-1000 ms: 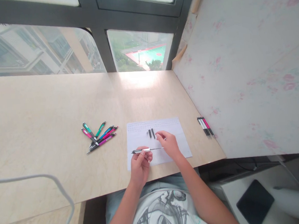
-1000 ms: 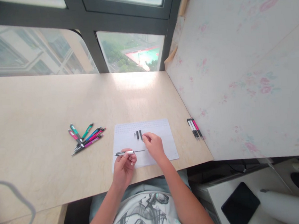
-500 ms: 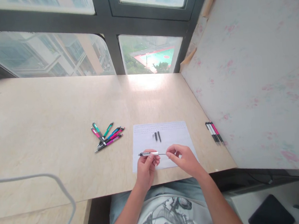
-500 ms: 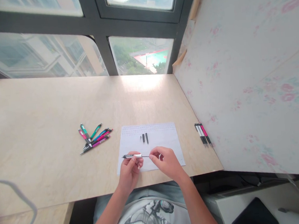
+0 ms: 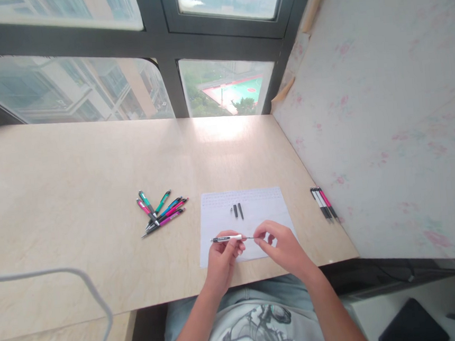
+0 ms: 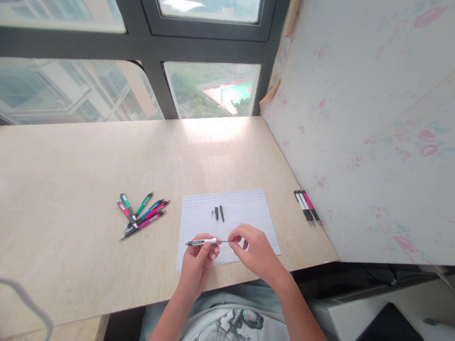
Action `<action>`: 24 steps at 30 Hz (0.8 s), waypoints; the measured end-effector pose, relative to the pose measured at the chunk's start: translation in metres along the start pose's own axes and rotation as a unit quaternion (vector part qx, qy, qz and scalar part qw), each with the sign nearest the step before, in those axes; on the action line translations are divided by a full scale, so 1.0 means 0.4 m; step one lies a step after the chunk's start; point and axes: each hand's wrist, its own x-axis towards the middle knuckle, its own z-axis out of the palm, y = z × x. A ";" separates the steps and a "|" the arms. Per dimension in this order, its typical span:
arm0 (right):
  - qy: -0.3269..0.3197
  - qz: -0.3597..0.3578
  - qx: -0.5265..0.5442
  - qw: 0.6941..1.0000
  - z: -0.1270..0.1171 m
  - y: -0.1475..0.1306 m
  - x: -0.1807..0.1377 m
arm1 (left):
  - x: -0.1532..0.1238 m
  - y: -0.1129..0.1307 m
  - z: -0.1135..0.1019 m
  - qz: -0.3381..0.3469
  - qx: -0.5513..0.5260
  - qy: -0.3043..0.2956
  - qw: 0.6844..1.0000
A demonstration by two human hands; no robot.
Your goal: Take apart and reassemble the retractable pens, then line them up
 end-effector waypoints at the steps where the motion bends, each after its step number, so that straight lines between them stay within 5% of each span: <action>1: -0.001 -0.002 0.001 1.000 0.001 0.001 -0.002 | 0.000 0.000 0.001 0.001 -0.004 -0.001 1.000; 13: -0.023 0.000 -0.040 0.999 -0.043 0.003 -0.009 | 0.002 0.002 0.002 -0.002 -0.040 0.021 0.999; 18: 0.042 0.062 -0.053 0.996 -0.059 0.073 -0.007 | 0.003 0.002 0.002 -0.003 -0.045 0.035 0.998; 24: 0.093 0.072 -0.116 0.986 0.006 0.140 0.031 | 0.002 0.002 0.000 -0.007 -0.043 0.025 0.999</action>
